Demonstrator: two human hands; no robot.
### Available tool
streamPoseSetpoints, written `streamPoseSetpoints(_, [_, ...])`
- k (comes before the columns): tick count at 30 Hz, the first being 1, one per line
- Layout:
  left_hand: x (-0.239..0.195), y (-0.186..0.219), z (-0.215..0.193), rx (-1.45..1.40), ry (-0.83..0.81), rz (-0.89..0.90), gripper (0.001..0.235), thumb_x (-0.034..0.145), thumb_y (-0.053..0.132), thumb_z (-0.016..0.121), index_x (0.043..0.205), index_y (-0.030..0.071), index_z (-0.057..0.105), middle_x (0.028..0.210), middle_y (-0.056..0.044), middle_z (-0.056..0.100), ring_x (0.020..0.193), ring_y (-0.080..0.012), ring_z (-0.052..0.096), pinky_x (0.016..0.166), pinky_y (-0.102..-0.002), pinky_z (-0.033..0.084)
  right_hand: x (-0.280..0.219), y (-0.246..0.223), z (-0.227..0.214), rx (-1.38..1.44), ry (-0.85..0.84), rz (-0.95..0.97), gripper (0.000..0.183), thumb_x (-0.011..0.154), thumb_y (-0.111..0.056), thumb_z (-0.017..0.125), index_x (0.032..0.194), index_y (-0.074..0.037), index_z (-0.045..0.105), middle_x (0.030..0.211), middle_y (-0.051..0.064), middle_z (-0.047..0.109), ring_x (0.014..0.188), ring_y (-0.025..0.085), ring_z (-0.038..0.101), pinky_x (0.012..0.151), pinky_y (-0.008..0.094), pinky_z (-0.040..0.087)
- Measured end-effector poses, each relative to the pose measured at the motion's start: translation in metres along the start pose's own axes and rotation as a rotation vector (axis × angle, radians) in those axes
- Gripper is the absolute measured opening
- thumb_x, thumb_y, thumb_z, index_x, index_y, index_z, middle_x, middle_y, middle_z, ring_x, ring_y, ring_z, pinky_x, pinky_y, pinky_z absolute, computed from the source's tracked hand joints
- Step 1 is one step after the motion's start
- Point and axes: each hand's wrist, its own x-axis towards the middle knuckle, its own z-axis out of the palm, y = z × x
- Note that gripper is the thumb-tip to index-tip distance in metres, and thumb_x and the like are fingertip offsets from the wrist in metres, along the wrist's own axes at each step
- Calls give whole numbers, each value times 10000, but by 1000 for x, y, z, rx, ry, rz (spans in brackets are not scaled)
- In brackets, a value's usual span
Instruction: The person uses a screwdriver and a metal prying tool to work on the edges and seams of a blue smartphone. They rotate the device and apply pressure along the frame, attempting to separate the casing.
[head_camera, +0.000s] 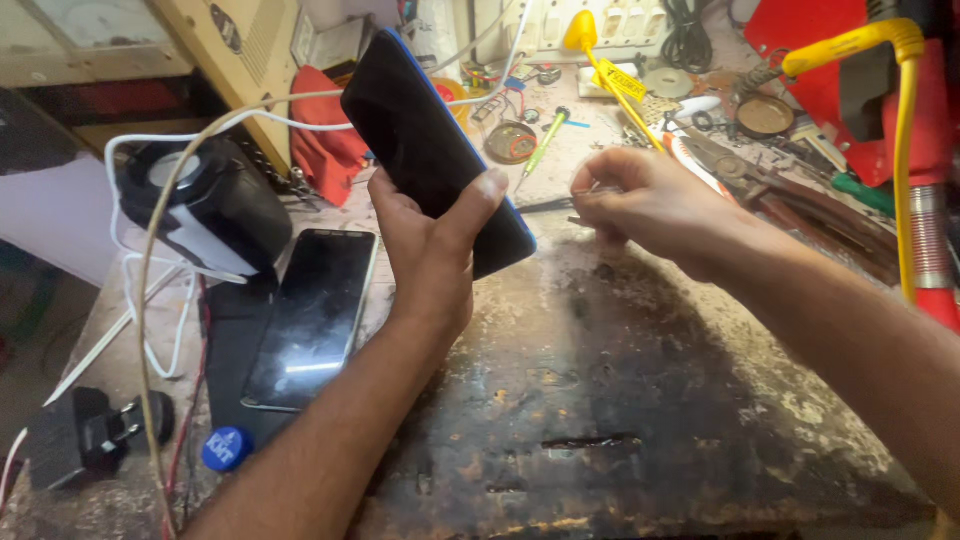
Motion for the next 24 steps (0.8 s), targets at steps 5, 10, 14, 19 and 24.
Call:
streamPoseSetpoints(5, [-6,-6,1,28,-37,-30,681,776,78,807,1310,28,388,1153,-98,569,1018,-161,594,915,-338,531,-58,3,-8,-460,-13,-140,319,839,-197,760,1157,-186,735,908,56,802,803,157,755,737,331,582])
streamPoseSetpoints(10, [-6,-9,-3,59,-40,-51,682,769,110,804,1303,27,388,1157,-100,566,1033,-165,587,927,-347,530,-73,-5,1,-775,-69,-421,394,818,-153,734,1206,-223,720,955,53,772,856,246,746,805,403,587])
streamPoseSetpoints(14, [-4,-13,-6,62,-36,-82,686,763,136,797,1306,28,391,1161,-100,562,1050,-162,579,938,-347,525,-74,-8,5,-743,-65,-523,496,775,-134,755,1263,-176,679,923,100,735,863,303,696,753,449,559])
streamPoseSetpoints(19, [-3,-15,-7,69,-29,-113,688,759,153,793,1302,21,392,1142,-98,553,1036,-166,574,923,-352,527,-70,-15,-5,-502,-197,157,556,874,-285,754,1415,-330,636,923,61,762,724,183,676,705,364,573])
streamPoseSetpoints(24, [-2,-12,-7,69,-18,-154,693,752,168,789,1297,16,388,1123,-101,550,1010,-161,574,897,-348,533,-64,-21,-6,-406,-207,268,437,899,-345,740,1328,-311,663,908,74,824,676,179,661,679,371,549])
